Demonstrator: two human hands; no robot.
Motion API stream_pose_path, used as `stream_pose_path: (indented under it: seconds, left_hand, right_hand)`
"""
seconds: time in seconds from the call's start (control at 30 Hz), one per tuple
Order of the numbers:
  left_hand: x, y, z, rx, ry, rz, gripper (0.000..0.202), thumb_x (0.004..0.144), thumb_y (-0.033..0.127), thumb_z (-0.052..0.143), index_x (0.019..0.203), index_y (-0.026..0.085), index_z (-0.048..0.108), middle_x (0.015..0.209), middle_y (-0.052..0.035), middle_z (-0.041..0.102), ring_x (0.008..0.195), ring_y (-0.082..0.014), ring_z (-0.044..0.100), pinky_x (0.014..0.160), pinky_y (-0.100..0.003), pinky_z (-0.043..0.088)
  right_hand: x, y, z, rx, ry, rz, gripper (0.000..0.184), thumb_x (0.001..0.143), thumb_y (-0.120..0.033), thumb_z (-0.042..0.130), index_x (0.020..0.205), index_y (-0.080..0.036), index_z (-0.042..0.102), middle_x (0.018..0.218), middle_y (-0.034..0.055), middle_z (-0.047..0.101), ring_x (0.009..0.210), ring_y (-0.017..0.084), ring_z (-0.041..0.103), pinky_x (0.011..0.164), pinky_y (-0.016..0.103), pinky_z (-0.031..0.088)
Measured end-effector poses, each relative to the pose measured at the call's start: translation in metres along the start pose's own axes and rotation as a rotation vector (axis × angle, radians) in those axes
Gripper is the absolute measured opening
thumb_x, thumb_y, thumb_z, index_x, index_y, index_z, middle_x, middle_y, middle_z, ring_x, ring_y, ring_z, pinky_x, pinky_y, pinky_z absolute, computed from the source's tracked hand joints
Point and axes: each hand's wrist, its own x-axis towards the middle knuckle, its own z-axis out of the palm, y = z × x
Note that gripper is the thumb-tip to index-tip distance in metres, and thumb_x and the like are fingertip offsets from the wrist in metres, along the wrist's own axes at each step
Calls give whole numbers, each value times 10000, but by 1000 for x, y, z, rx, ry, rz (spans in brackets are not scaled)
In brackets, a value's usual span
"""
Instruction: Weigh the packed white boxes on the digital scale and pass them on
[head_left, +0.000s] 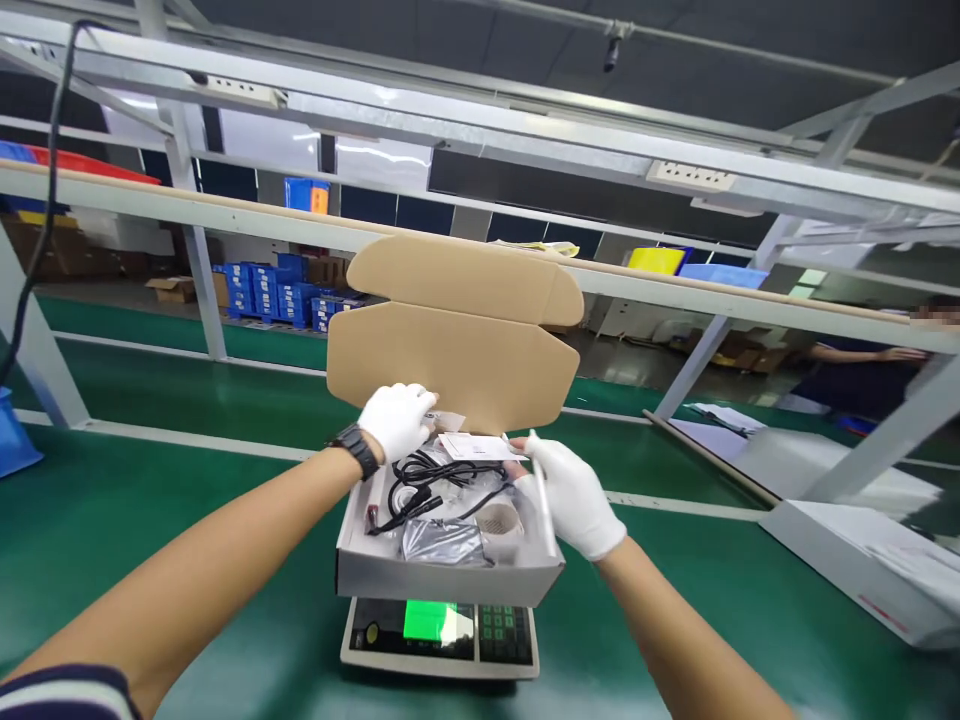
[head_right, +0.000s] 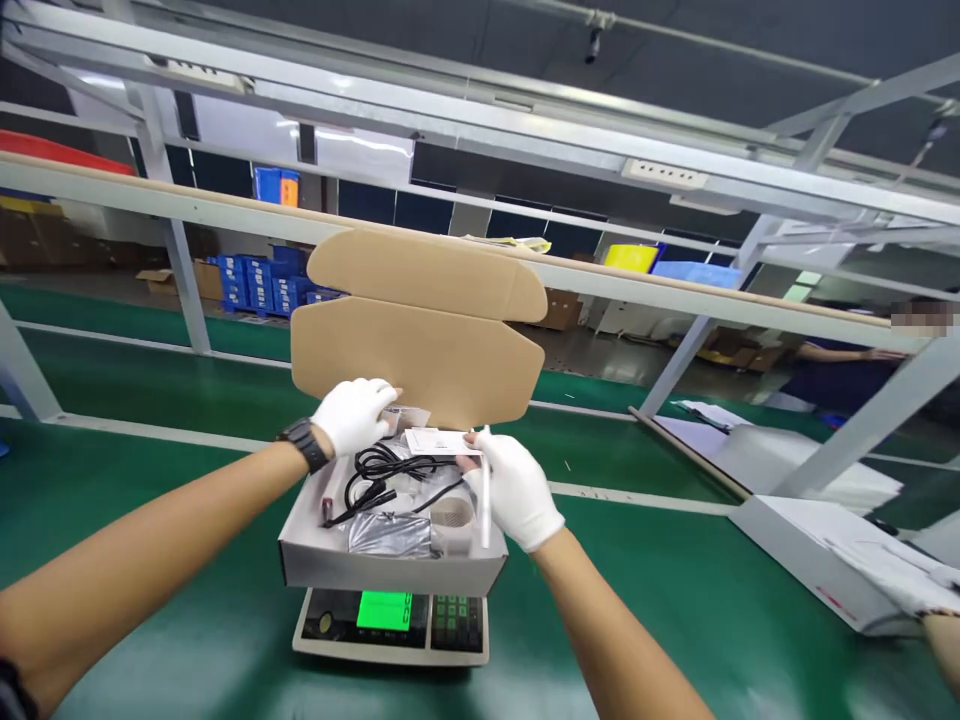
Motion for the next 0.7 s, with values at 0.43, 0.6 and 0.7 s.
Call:
stream_pose_path:
  seconds: [0.43,0.6,0.7]
  left_hand:
    - [-51,3,-10,-24,-74,119,136,829,238,514,797,184,634,834,-78,619,794,-248,591,694,-369,422]
    - [-87,-6,-12,-358,-113,88,194,842,387,552,867,224,654,892,-28,657,855,-225,592,740,-336,445]
    - [-96,-22,-13,-553,-23,-71,237,883,401,493,900,230,656,947,-22,670,906,-203,595,798,-312,447]
  right_hand:
    - [53,1,30,-446,-271,-253,94,860,-186,519,842,-205,609,631,8,595,568,164,529,520,259,263]
    - [53,-15,46,-324,1,-286,187,890,-201,433,858,-177,616,690,38,622,626,170,560,581,259,344]
    - [51,-35,53,-288,-248,-450,82,819,-194,544,812,-188,626,719,37,635,665,189,573,613,274,369]
